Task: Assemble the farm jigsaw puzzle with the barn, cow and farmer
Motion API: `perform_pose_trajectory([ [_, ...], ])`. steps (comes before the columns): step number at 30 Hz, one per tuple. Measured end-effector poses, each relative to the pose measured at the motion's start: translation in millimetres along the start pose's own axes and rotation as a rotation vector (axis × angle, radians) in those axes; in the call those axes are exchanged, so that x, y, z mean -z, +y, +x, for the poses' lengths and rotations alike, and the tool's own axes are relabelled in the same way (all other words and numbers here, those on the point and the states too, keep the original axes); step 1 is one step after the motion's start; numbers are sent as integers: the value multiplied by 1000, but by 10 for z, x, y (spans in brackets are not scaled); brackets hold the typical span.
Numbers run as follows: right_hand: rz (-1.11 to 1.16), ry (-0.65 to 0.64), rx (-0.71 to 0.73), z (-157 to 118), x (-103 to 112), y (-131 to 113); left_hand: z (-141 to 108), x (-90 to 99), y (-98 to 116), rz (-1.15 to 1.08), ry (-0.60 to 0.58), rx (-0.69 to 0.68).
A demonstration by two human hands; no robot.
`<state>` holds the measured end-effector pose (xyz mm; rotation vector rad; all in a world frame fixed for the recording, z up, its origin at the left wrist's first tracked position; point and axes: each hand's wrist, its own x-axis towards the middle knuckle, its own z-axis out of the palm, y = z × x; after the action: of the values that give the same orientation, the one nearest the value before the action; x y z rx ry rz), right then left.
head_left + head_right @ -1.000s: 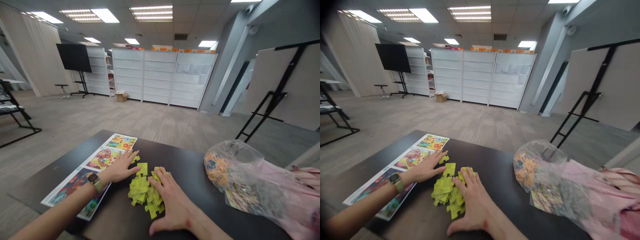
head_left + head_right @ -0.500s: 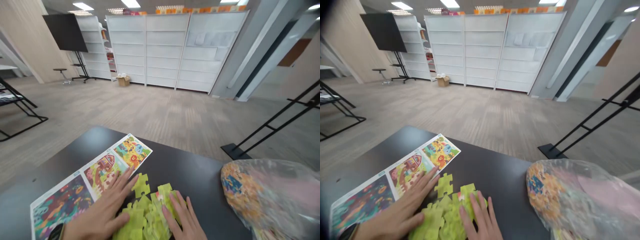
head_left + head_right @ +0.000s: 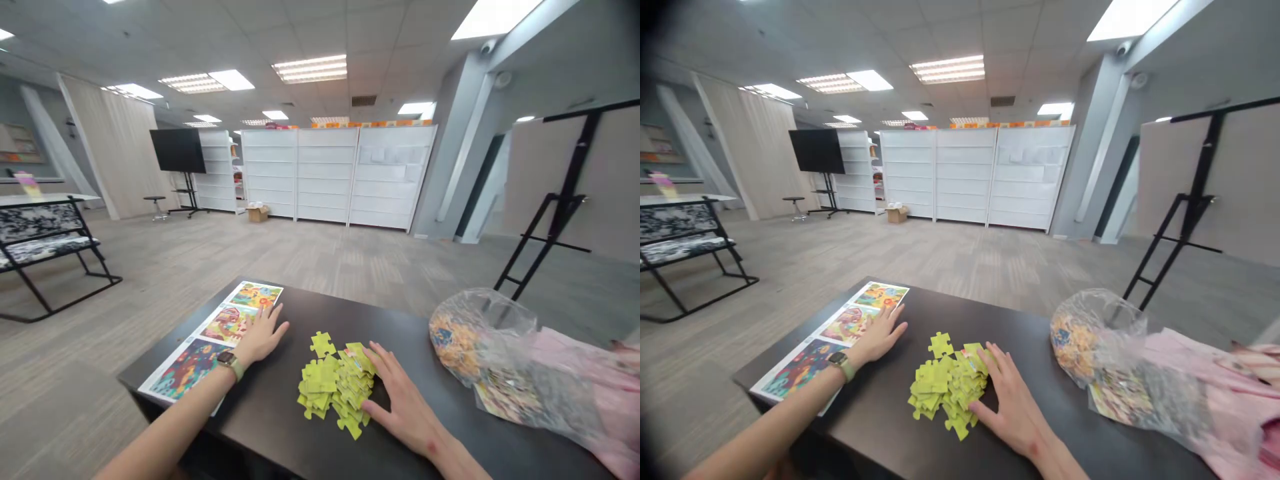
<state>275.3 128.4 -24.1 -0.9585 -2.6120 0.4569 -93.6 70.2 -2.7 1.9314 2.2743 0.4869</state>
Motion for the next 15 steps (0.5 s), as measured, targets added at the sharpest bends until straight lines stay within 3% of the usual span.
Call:
perform_pose_trajectory([
  [2, -18, -12, 0, 25, 5, -4, -115, -14, 175, -15, -29, -130],
  [7, -23, -179, 4, 119, 35, -287, -312, -244, 530, -77, -279, -490],
  [11, -14, -138, 44, 122, -27, -559, -284, -373, 627, -147, -230, -541],
  [15, -22, -143, 32, 105, -74, -652, -225, -366, 629, -170, -193, -594],
])
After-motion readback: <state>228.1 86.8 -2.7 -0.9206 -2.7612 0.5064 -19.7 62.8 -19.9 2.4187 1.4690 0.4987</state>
